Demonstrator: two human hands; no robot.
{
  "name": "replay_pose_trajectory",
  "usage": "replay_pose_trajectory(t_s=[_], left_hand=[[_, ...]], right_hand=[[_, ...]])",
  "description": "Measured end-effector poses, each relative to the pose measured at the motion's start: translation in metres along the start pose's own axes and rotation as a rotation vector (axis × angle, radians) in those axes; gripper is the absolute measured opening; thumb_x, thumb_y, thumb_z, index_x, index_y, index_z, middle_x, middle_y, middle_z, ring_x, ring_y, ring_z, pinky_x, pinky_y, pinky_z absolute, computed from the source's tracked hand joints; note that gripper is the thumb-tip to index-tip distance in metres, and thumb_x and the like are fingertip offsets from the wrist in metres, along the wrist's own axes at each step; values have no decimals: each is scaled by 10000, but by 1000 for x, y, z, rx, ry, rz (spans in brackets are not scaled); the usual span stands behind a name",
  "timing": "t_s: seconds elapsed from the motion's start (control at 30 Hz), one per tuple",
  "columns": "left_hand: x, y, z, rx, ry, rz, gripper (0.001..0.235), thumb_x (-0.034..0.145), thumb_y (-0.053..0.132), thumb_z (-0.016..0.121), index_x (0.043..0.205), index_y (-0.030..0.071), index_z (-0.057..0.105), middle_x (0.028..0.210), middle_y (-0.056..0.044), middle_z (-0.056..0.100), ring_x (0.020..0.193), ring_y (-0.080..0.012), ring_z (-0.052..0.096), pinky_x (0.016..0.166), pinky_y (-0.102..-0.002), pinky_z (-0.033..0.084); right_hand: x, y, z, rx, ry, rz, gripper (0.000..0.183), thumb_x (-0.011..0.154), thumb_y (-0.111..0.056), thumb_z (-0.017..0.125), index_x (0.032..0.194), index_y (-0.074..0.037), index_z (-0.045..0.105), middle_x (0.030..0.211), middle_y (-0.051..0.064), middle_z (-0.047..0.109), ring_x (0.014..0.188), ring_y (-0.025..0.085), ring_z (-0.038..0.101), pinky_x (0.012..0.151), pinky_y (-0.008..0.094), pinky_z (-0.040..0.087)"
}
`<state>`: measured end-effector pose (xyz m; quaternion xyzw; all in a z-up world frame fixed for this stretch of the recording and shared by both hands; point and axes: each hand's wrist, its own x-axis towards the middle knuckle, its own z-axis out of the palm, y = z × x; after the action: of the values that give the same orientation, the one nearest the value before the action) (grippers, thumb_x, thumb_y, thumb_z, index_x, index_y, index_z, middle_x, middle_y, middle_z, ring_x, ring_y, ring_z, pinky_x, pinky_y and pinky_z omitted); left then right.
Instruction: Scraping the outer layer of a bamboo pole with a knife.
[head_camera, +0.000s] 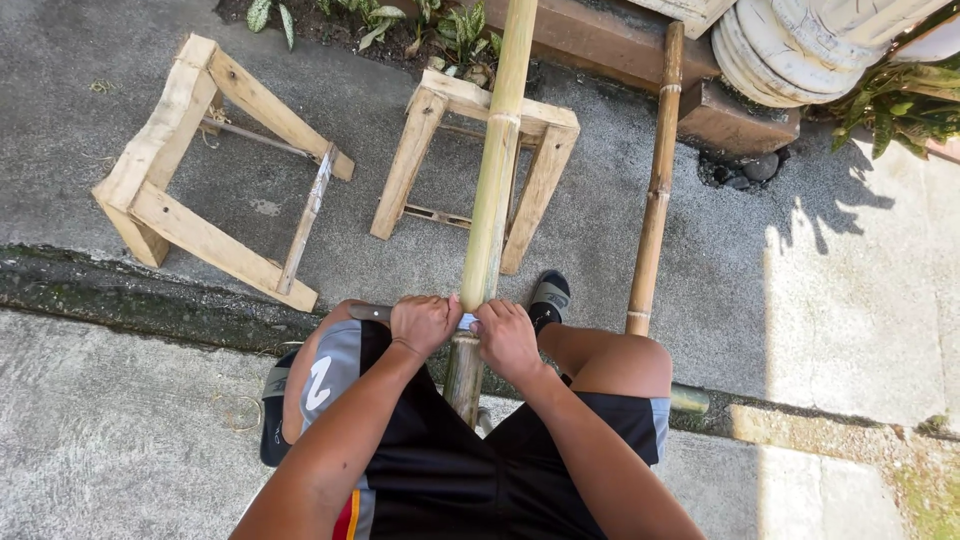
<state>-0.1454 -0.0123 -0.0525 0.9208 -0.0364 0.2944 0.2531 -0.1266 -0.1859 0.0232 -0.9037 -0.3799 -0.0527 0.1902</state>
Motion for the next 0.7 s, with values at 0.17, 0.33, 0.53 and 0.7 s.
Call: replay_pose_trajectory(t_s=[0.17,0.33,0.53,0.7], left_hand=[[3,0,-1,-21,17,10,468,955,225,598,499,118,614,516,-79,628,441,-257,604,499,-405,493],[9,-2,-5,1,84,56,479,974,215,595,504,124,624,535,-71,648,467,-265,622,518,-424,496],[1,4,-14,5,-108,-31,513,969,259,571,481,116,642,531,-96,659,438,-270,633,479,-413,511],[9,2,-12,-41,-133,4,503,990,256,550,519,118,660,533,-95,656,453,-268,634,493,-418,514]], right_hand=[[1,-2,0,6,25,13,90,900,-124,675,944,-56,635,892,113,645,895,310,625,813,444,453],[2,-3,0,10,7,46,75,895,-116,686,925,-63,643,884,106,654,900,312,634,801,448,455],[-9,-4,5,68,-22,79,108,868,-110,702,946,-61,646,906,110,666,918,317,648,815,454,464],[-2,2,-1,108,-27,102,131,878,-122,709,966,-52,641,910,120,667,934,329,648,830,458,468]])
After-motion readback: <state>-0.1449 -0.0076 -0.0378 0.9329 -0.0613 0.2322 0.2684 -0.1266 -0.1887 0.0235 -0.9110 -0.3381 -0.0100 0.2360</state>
